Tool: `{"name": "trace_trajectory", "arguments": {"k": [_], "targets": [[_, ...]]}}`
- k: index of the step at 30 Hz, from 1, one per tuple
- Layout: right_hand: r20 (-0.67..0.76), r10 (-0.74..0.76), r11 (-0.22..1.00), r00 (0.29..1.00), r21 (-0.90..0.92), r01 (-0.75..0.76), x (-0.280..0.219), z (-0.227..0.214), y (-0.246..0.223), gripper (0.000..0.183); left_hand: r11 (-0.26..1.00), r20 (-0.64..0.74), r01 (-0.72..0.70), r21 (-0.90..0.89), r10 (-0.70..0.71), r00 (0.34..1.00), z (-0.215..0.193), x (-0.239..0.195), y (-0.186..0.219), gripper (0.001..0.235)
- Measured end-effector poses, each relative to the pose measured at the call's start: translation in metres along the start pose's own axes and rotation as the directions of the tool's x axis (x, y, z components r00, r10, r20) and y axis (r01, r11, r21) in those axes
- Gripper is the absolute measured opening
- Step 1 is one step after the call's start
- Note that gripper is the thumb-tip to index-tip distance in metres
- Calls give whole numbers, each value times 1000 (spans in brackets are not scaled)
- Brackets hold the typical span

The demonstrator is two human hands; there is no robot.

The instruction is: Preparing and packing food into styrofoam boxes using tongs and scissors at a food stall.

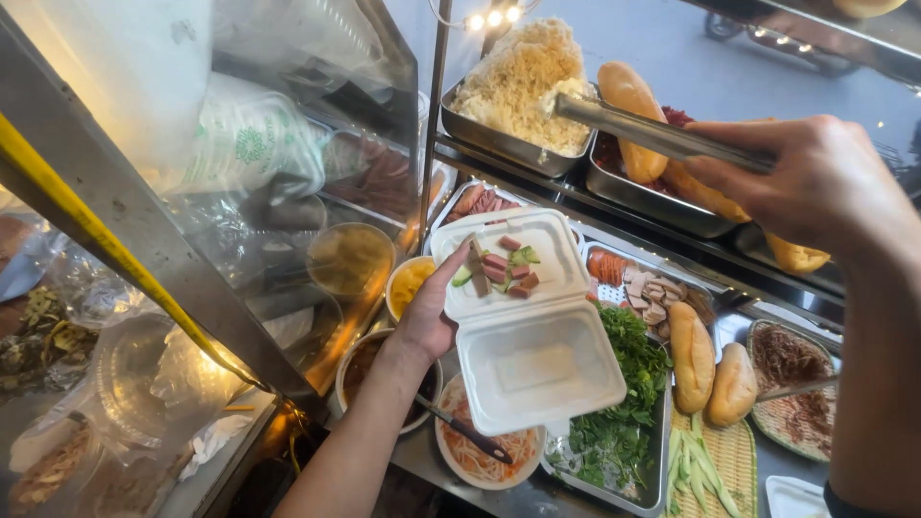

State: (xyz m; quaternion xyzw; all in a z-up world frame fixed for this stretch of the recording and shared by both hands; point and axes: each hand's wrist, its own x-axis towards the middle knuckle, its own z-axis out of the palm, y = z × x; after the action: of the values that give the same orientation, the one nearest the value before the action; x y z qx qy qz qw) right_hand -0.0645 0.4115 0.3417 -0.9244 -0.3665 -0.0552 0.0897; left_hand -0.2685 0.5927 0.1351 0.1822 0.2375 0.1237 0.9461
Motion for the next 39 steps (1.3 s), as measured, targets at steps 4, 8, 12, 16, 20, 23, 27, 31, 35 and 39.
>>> {"name": "trace_trajectory", "arguments": {"k": [4, 8, 12, 16, 20, 23, 27, 31, 35, 39], "targets": [[54, -112, 958, 992, 269, 94, -52, 9, 2, 46, 999, 144, -51, -18, 53, 988, -31, 39, -22, 51], [348, 79, 997, 934, -33, -72, -88, 35, 11, 58, 992, 146, -29, -127, 48, 988, -24, 29, -39, 57], [252, 105, 980, 962, 136, -143, -131, 46, 44, 50, 997, 7, -44, 64, 43, 999, -17, -2, -45, 64], [388, 115, 988, 914, 55, -147, -148, 74, 43, 60, 954, 35, -119, 275, 114, 993, -35, -1, -69, 64], [289, 145, 983, 946, 66, -171, -168, 82, 55, 49, 959, 39, -92, 270, 84, 996, -37, -5, -77, 49], [257, 198, 965, 946, 119, -235, -175, 85, 67, 51, 975, -47, -38, 220, 49, 998, -41, -3, -81, 48], [269, 131, 969, 954, 169, -181, -185, 84, 66, 51, 996, 120, 60, 61, -67, 990, -45, -1, -88, 60], [248, 97, 971, 964, 187, -146, -183, 82, 50, 42, 894, 191, -228, 385, 164, 968, -37, -8, -95, 60], [419, 227, 951, 879, 98, -292, -181, 73, 37, 54, 889, 111, -145, 435, 106, 988, -40, -6, -105, 71], [334, 200, 961, 921, 118, -252, -193, 77, 60, 49, 895, -46, -37, 444, 64, 997, -28, -19, -93, 72]]}}
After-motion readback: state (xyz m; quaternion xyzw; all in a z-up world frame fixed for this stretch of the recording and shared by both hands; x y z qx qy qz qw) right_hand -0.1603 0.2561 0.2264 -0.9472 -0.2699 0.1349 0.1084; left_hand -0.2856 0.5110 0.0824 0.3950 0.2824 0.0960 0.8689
